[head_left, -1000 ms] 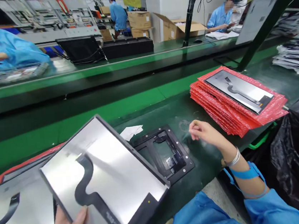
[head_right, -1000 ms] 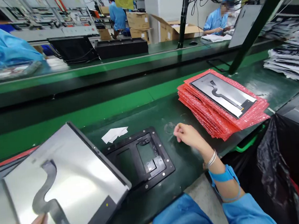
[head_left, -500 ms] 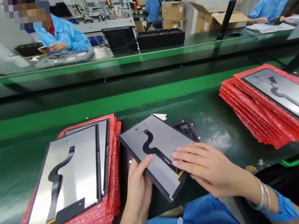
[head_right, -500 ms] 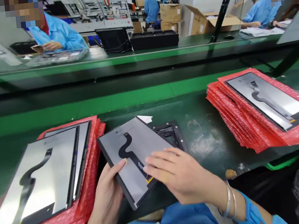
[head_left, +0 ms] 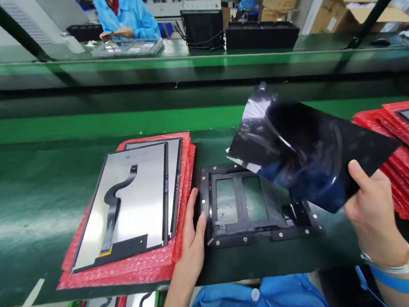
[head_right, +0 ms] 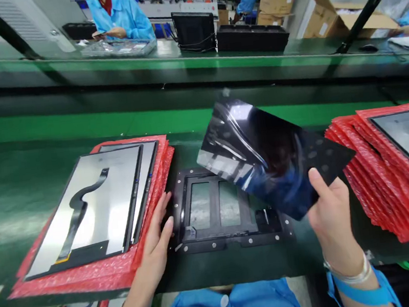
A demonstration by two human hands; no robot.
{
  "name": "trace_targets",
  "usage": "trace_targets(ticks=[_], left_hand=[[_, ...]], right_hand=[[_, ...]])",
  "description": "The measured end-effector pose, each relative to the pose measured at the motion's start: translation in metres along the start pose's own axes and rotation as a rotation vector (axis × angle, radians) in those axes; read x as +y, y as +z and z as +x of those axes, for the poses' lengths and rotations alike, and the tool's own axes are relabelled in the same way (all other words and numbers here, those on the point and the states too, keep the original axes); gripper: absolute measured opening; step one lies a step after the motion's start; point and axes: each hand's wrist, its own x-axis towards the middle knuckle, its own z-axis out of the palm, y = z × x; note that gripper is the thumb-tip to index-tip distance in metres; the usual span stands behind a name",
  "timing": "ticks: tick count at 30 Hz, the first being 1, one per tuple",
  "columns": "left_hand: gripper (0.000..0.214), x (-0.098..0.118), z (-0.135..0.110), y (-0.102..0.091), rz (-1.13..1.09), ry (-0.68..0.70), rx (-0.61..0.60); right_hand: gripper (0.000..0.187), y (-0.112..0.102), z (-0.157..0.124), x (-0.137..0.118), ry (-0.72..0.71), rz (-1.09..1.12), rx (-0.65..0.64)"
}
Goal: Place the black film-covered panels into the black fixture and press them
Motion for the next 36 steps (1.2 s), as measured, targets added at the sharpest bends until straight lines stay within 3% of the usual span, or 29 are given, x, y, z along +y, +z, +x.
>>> trace_targets(ticks=[4, 9, 17, 27, 36], left_hand=[[0.061, -0.014, -0.007, -0.009, 0.041, -0.089, -0.089], [0.061, -0.014, -0.003, -0.008, 0.098, -0.084, -0.116], [0.054, -0.013, -0.005, -0.008, 0.355, 0.071, -0.125], [0.052, -0.022, -0.003, -0.005, 0.364, 0.148, -0.178], [0.049, -0.025, -0.004, -0.003, 0.382, 0.175, -0.154]], right_hand=[[0.034, -0.003, 0.007, 0.005, 0.369, -0.042, -0.066], [0.044, 0.002, -0.005, 0.013, 0.600, -0.126, -0.235], [0.042, 0.007, -0.010, 0.026, 0.636, -0.193, -0.349], [0.037, 0.012, -0.013, 0.024, 0.626, -0.259, -0.377], [0.040, 0.012, -0.012, 0.022, 0.621, -0.275, -0.356]])
